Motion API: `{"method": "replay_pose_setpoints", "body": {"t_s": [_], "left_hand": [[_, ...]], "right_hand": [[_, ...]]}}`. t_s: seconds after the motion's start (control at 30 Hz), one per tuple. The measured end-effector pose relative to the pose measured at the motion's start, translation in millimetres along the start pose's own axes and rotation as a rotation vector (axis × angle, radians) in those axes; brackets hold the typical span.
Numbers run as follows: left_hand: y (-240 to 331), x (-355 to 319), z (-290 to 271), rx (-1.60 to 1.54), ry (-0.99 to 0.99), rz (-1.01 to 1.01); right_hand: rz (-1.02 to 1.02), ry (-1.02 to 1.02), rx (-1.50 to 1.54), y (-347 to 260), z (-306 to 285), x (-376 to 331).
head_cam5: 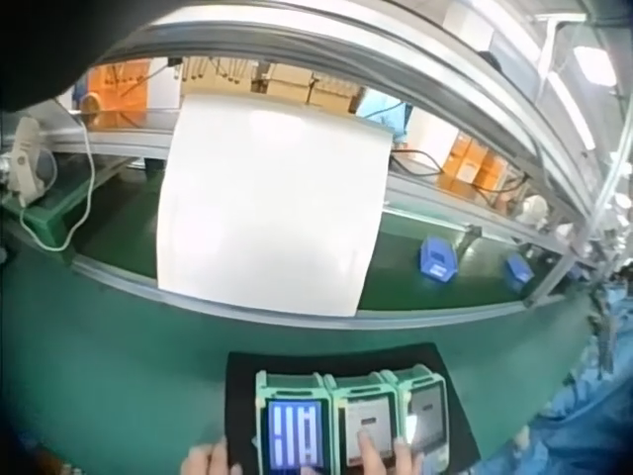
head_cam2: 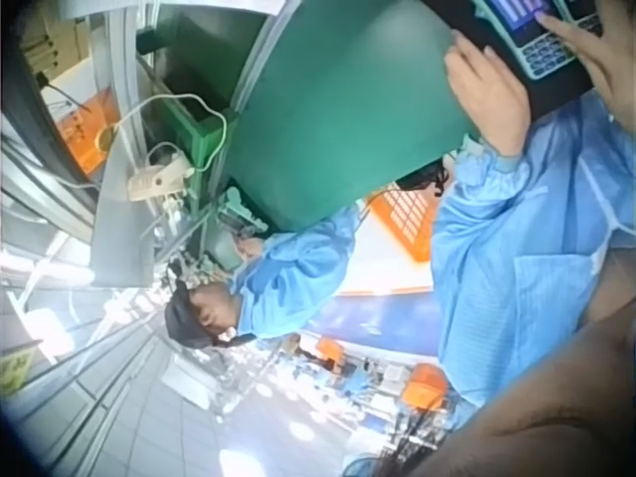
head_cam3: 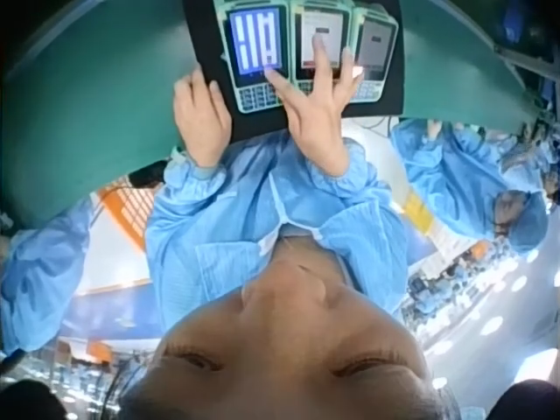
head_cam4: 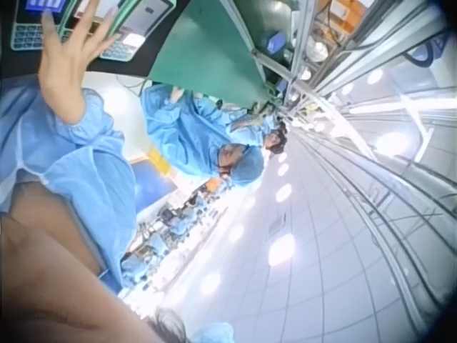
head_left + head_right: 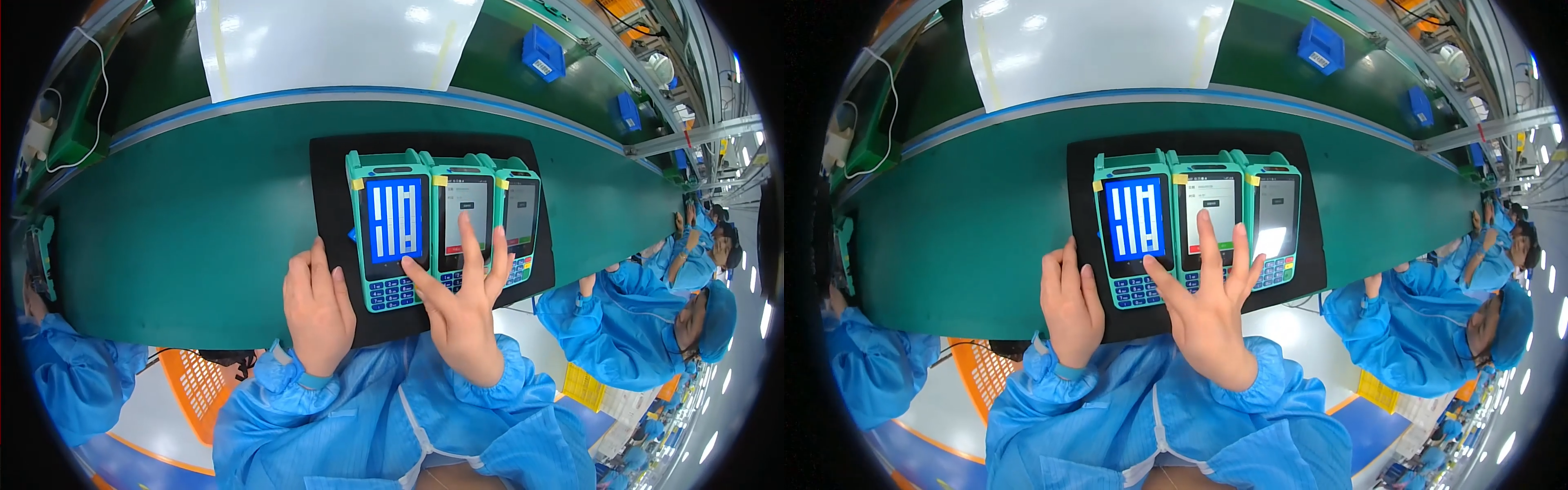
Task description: The person tests handheld terminal devices by tapping and dragging fingers across their touchscreens, pushes the tested devices down the assembly line, and repeats the process on new devices.
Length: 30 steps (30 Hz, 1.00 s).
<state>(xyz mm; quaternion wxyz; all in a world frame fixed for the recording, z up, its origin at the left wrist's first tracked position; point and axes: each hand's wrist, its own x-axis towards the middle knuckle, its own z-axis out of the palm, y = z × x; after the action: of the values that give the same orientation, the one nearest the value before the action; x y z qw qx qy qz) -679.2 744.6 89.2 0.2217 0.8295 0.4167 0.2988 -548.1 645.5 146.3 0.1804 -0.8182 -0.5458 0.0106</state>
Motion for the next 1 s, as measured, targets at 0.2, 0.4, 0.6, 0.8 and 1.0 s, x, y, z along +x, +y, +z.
{"method": "replay_pose_setpoints", "body": {"t_s": [0.2, 0.4, 0.6, 0.8, 1.0], "left_hand": [[0, 1, 2, -0.023, -0.005, -0.01], [-2, 0, 3, -0.034, -0.009, -0.019], [0, 0, 1, -0.029, -0.022, -0.021], [0, 3, 2, -0.034, -0.022, -0.031], [-2, 1, -1, -0.03, -0.011, -0.024]], "right_hand": [[0.019, 0.12, -0.045, 7, 3, 27], [-0.079, 0.106, -0.029, -13, 15, 34], [0.013, 0.173, -0.042, -1, 0, 52], [-0.016, 0.063, -0.071, 2, 0, 37], [-0.054, -0.026, -0.024, 0, 1, 4]]}}
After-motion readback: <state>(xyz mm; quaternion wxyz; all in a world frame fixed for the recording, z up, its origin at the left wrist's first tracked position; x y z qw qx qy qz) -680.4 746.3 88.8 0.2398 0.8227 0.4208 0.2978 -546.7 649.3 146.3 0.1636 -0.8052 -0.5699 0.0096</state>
